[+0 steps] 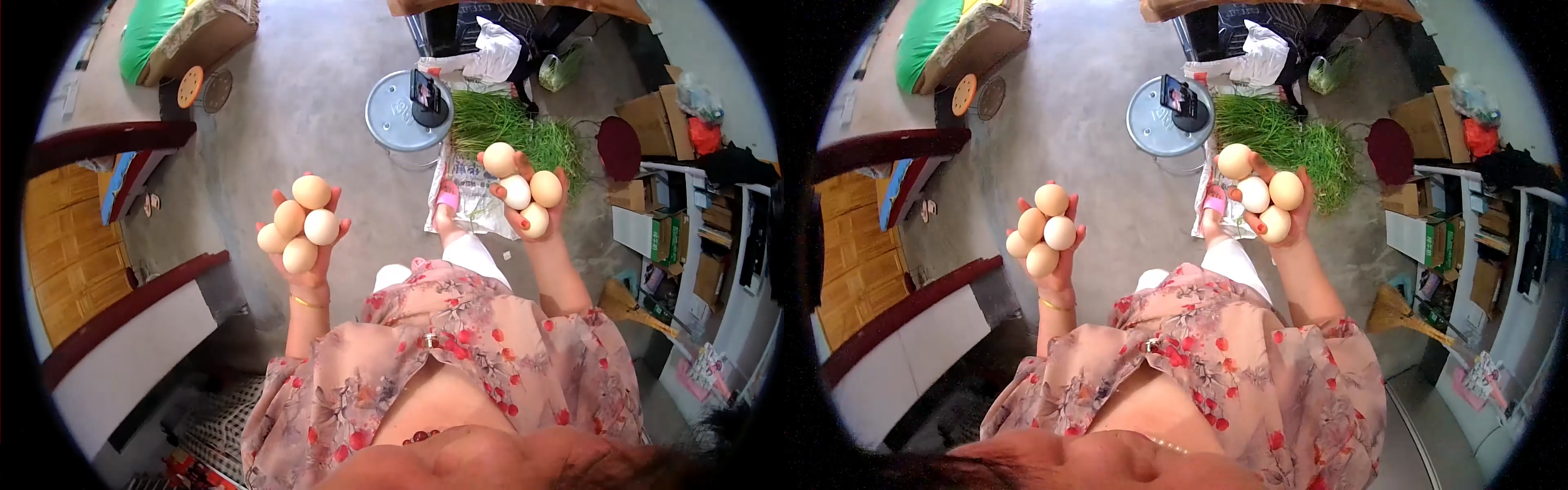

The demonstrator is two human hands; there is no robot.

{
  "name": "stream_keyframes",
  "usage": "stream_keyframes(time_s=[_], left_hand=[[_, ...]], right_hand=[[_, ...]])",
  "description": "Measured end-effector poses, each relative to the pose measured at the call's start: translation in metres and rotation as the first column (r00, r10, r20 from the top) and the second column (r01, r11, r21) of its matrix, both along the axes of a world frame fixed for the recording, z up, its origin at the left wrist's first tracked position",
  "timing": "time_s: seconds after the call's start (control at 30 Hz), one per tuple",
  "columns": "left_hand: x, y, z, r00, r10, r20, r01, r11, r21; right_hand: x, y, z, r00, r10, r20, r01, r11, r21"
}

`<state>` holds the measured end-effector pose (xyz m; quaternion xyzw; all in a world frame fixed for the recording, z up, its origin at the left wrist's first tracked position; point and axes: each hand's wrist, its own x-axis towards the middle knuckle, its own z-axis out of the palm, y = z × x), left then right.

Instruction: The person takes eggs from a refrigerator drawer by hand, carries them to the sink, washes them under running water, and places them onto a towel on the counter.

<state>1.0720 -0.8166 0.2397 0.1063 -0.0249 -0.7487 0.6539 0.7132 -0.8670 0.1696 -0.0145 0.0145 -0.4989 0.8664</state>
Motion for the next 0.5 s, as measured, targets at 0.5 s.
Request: stream_keyframes(time_s=[0.5], left_hand=[[-0.021, -0.239, -0.156, 0.988, -0.156, -0.021, 0.157, 0.985, 0.077]], right_hand=[[0.054, -0.125, -0.137, 0.985, -0.133, 0.111, 0.127, 0.99, 0.06]])
